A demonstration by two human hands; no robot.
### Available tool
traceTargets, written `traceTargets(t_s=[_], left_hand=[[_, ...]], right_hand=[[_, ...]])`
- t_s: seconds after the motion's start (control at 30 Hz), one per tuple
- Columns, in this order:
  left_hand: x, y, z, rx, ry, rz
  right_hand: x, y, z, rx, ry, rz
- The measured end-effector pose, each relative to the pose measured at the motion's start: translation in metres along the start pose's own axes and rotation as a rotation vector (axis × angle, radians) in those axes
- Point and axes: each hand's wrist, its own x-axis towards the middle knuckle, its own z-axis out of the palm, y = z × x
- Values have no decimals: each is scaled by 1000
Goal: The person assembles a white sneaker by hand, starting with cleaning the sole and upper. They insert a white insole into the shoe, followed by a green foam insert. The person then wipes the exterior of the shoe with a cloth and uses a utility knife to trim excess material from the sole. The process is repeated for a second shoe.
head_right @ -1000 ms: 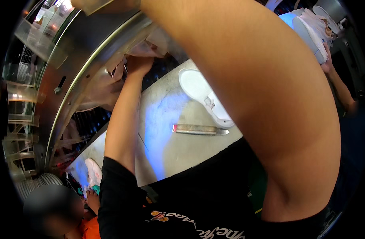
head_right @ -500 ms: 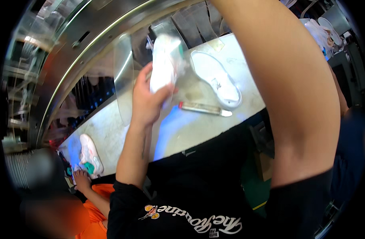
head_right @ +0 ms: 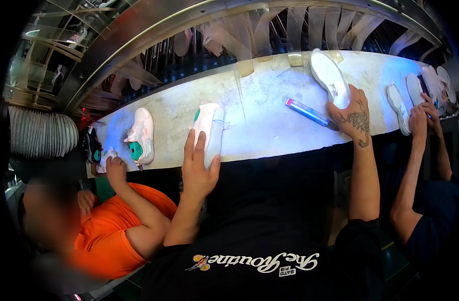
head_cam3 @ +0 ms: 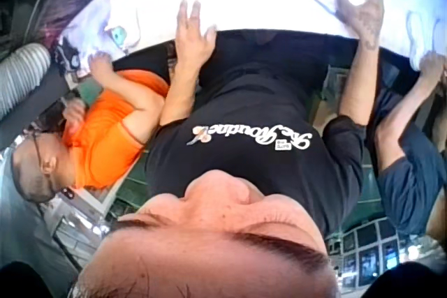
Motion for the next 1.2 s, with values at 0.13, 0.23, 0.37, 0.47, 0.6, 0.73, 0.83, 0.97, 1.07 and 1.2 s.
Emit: traceTargets(t_s=[0.13, 0.23, 0.37, 0.47, 0.6, 0.73, 0.83, 0.97, 1.07, 1.2], left_hand=[[-9, -2, 2, -17, 4, -59], [-8, -6, -10, -36, -55, -63], [-1, -2, -6, -7, -59, -25], [-5, 11, -11, -1, -85, -87], [-3, 24, -32, 44, -164, -181], [24, 17, -32, 260, -70, 67], [56, 18, -18, 248, -160, 141], [84, 23, -1, 279, -272, 103], [97, 15, 6, 221, -299, 91], [98, -5, 5, 57, -274, 78]], right_hand=[[-13, -45, -6, 223, -51, -645], [-30, -99, -9, -34, -135, -943], [-15, -117, 52, -81, -266, -1131], [-12, -132, 64, -25, -370, -1068], [-24, -130, 61, 8, -463, -761], [-43, -125, 53, 9, -372, -662], [-52, -121, 49, 118, -136, -758], [-49, -116, 59, 210, -134, -837], [-49, -109, 82, 317, -105, -838], [-58, -112, 99, 461, -96, -800]])
